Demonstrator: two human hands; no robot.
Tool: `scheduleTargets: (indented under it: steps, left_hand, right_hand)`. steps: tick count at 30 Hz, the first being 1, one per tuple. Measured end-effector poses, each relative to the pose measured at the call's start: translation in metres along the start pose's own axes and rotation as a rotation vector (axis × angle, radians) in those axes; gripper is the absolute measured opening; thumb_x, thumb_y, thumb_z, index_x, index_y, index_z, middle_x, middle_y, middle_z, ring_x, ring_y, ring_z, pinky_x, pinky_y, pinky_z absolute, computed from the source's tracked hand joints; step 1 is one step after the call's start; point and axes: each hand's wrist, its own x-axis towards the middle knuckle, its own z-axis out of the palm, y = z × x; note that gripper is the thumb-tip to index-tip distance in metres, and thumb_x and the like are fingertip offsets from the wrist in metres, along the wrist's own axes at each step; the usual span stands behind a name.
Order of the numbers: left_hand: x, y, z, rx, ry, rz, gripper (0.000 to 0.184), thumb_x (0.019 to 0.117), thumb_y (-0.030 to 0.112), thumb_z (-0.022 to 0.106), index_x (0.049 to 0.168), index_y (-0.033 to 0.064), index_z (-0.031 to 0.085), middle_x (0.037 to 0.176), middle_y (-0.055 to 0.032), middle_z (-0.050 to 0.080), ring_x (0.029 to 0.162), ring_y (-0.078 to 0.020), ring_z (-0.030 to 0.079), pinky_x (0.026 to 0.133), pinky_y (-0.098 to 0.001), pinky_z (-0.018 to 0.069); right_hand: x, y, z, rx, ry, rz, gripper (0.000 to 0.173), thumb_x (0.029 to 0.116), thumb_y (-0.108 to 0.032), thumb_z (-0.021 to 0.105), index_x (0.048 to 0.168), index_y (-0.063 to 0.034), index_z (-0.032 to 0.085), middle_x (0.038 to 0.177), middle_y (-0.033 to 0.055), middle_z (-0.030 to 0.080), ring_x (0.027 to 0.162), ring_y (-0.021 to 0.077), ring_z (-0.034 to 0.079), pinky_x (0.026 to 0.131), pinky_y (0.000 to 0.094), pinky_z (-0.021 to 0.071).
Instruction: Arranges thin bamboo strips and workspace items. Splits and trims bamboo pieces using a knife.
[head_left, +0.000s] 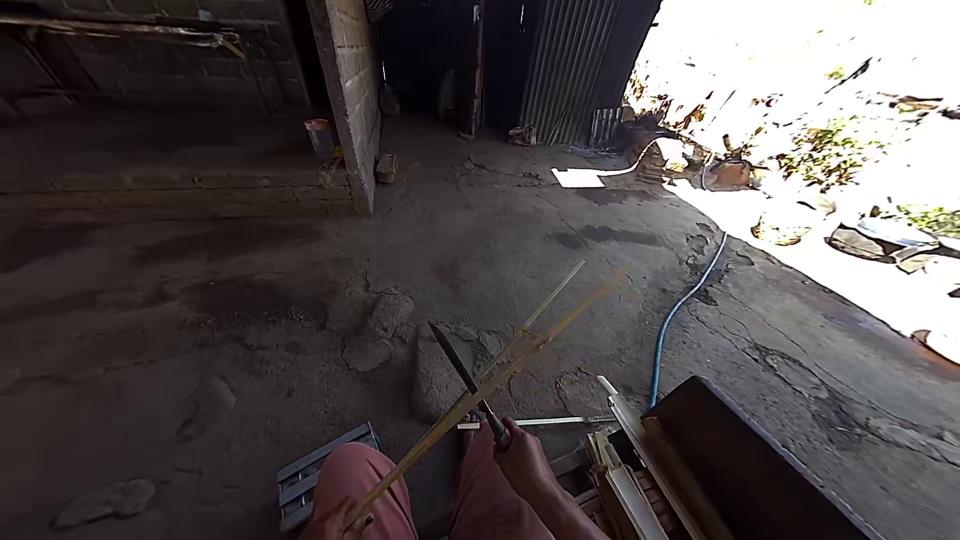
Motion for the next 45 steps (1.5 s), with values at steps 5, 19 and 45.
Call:
scheduleTargets:
  steps: [5, 19, 45]
  left_hand:
    - [0.009, 0.011, 0.006, -0.045, 0.081, 0.000, 0.038, 0.1044, 0.031, 0.057, 0.116, -0.0045, 0.065, 0.095, -0.0262, 0.069, 0.091, -0.0427, 0.068, 0.085, -0.0615, 0.0513]
    - [0.033, 0.005, 0.031, -0.043, 0.076, -0.036, 0.030, 0.1026, 0.028, 0.063, 0.118, 0.0022, 0.064, 0.095, -0.0196, 0.069, 0.091, -0.0342, 0.068, 0.087, -0.0527, 0.0524]
    - [0.068, 0.009, -0.010, -1.055, 0.271, -0.157, 0.031, 0.1100, 0.019, 0.046, 0.135, 0.0036, 0.057, 0.061, 0.0027, 0.050, 0.044, -0.0057, 0.046, 0.040, -0.0194, 0.0393]
  right_hand:
    - [-0.015, 0.000, -0.009, 0.986, -0.610, -0.104, 0.018, 0.0828, -0.010, 0.070, 0.098, -0.0088, 0.060, 0.053, -0.0018, 0.049, 0.040, 0.0097, 0.051, 0.041, 0.0275, 0.0486]
    - [-0.015, -0.012, 0.054, 0.050, -0.192, -0.056, 0.030, 0.0942, -0.017, 0.065, 0.123, -0.0113, 0.064, 0.095, 0.0143, 0.070, 0.082, 0.0282, 0.069, 0.074, 0.0486, 0.0567]
    - [0.045, -0.020, 0.025, 1.027, -0.051, 0.256, 0.037, 0.0897, 0.004, 0.067, 0.122, 0.0006, 0.049, 0.075, 0.0115, 0.061, 0.047, 0.0156, 0.055, 0.042, 0.0291, 0.0501]
